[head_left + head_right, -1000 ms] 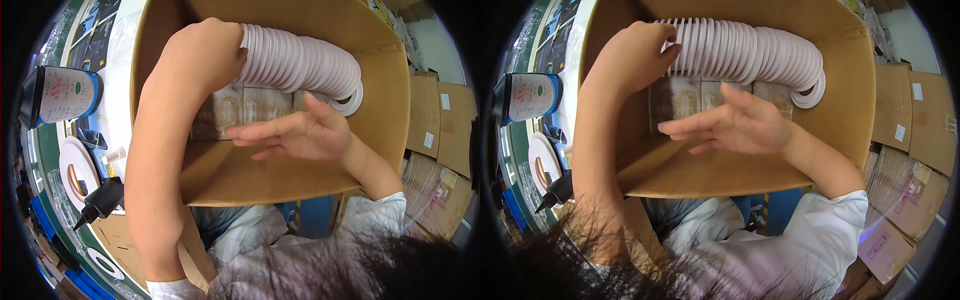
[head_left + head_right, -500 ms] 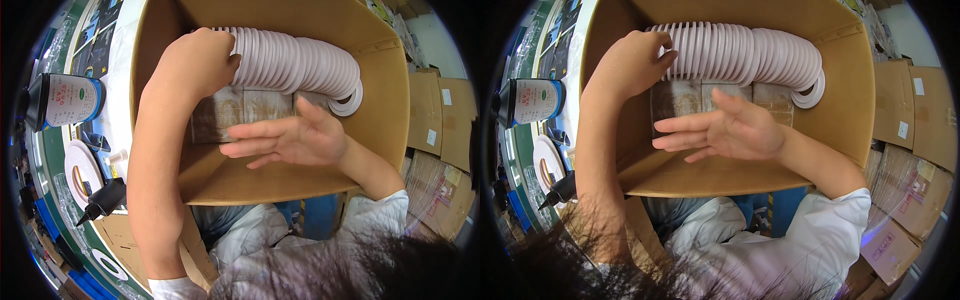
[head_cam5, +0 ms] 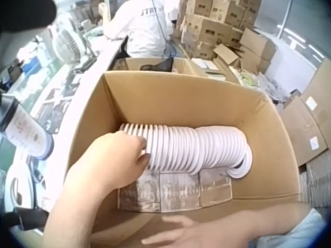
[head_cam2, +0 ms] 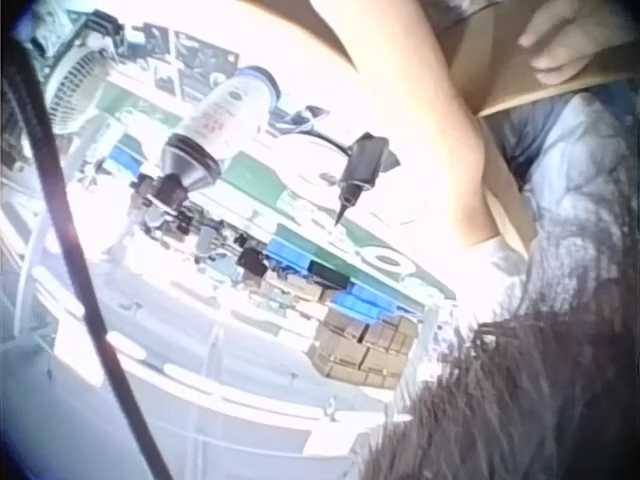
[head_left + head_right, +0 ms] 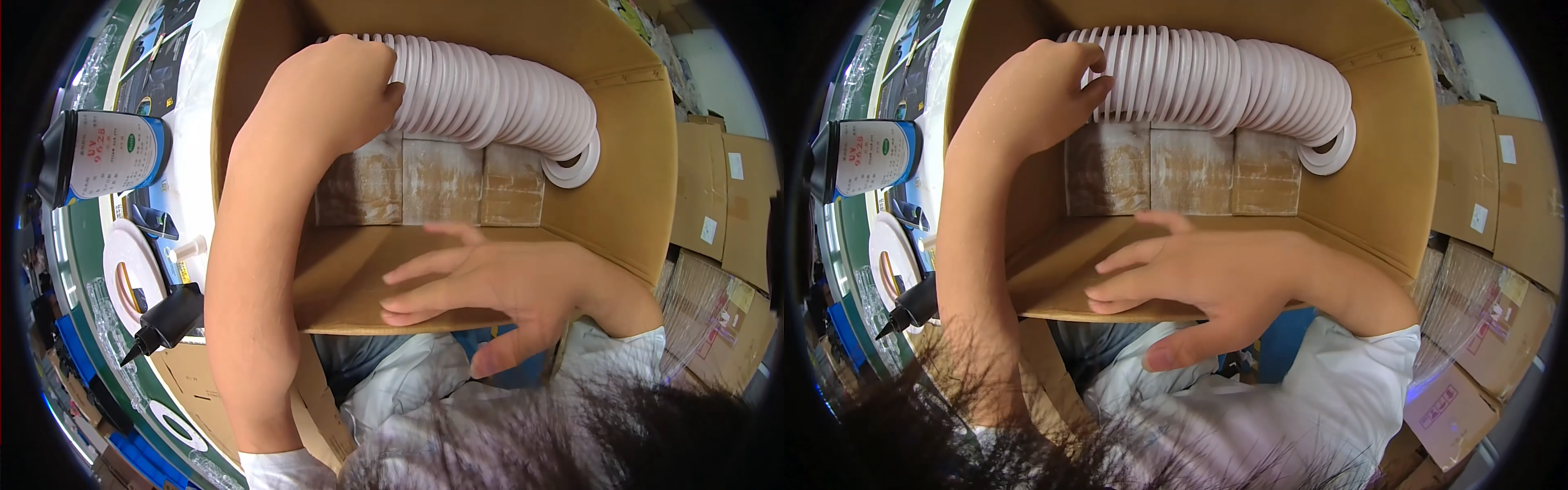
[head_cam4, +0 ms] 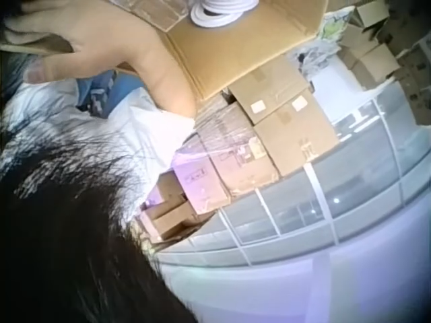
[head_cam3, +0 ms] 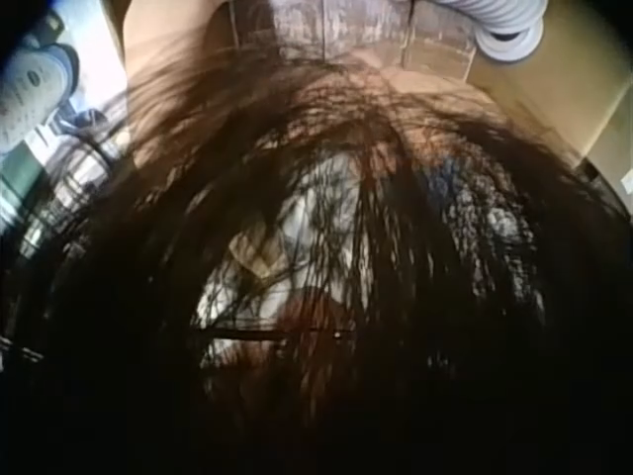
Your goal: Placing circular white components into a cardboard shipping box at a factory workstation.
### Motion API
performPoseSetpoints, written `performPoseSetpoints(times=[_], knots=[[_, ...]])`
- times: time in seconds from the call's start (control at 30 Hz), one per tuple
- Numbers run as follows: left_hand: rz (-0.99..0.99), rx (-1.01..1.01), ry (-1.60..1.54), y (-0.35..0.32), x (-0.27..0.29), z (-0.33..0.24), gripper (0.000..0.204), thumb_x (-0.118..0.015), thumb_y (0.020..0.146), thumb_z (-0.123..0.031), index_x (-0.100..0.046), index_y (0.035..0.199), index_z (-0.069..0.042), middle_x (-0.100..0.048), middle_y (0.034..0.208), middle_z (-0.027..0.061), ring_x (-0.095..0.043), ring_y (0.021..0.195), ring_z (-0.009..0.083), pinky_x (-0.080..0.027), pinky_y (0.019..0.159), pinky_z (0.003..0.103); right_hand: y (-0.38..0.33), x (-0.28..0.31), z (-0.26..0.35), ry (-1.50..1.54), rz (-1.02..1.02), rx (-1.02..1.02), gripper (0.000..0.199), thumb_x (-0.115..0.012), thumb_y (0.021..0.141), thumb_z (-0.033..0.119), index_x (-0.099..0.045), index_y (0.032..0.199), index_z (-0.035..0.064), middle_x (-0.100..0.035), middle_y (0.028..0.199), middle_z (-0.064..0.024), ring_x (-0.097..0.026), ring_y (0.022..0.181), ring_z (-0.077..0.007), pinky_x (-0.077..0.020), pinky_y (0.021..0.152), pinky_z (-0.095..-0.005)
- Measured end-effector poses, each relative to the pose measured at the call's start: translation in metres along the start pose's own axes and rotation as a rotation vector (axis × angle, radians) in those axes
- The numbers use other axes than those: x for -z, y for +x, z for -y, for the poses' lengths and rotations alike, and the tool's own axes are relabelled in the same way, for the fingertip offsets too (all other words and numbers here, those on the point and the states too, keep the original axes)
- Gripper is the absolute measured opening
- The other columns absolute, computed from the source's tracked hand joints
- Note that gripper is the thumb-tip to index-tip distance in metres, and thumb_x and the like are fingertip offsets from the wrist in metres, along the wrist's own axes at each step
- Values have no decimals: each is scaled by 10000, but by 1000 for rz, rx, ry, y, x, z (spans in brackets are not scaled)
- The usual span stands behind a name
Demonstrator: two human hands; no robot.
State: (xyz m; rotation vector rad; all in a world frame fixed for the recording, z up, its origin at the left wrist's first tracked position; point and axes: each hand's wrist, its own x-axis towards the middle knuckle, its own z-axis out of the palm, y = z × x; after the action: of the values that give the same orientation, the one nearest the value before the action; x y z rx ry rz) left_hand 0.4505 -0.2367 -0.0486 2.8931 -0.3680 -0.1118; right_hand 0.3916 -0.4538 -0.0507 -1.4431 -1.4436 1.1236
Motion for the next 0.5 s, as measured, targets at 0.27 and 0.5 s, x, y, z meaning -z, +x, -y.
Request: performPoseSetpoints(times=[0.27, 0.5], knots=[[-8, -8, -42, -2, -2, 0, 225, -610, 810, -226, -668, 811, -8, -657, 831, 213, -645, 812, 368, -526, 763, 449, -20, 31, -19, 289, 107, -156, 868, -418, 814, 740, -513, 1325, 44, -628, 1229, -112, -416, 1325, -316, -39, 1097, -620], [12, 43, -128, -5, 5, 2, 211, -619, 825, -211, -643, 807, -2, -645, 805, 210, -630, 787, 379, -510, 728, 456, -8, 27, -8, 808, -167, 109, 1430, -388, 472, 988, -392, 1324, -161, -499, 1308, -291, -465, 1276, -343, -294, 1094, -483]])
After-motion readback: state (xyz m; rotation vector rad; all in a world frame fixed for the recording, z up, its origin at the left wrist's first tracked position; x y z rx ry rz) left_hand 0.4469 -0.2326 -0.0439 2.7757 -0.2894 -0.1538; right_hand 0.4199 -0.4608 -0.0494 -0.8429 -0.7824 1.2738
